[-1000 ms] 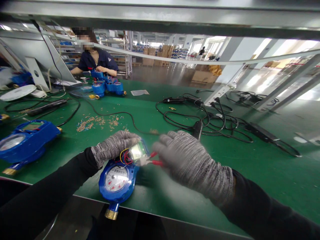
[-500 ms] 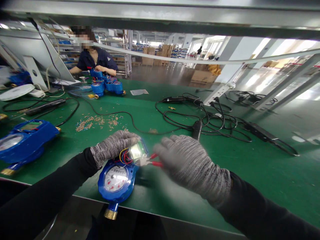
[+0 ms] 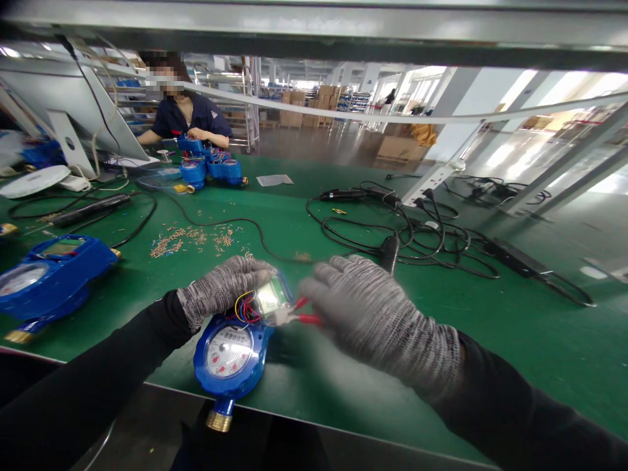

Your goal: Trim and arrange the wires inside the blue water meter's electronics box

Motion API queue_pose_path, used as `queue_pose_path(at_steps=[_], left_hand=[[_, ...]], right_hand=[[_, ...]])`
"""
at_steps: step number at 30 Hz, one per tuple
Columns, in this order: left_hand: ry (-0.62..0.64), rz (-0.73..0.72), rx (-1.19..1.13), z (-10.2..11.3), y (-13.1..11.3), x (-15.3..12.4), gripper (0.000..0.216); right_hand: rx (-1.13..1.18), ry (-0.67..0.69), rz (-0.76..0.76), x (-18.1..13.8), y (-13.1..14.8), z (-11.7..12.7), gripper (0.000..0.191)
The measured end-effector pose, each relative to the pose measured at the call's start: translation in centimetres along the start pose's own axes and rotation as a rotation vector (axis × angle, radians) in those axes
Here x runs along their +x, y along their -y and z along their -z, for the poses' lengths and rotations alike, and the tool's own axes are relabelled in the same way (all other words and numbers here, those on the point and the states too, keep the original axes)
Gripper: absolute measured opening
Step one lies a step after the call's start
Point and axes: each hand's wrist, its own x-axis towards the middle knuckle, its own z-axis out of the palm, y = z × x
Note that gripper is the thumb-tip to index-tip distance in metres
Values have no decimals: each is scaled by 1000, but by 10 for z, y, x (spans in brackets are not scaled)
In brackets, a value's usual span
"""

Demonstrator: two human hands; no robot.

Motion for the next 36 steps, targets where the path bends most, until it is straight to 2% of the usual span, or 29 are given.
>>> queue_pose_path(at_steps=[5,13,24,36], left_hand=[[14,8,-29,0,-1,-1,37],[6,16,-62,1,4,1,36],[4,6,-77,1,1,0,31],[-19,20,-59,1,6,0,33]], right_hand=[[-17,3,25,3,-2,3,24],[34,86,-45,5,1,3,21],[12,33,-19,3,1,2,25],[56,54,-11,6,-1,1,22]])
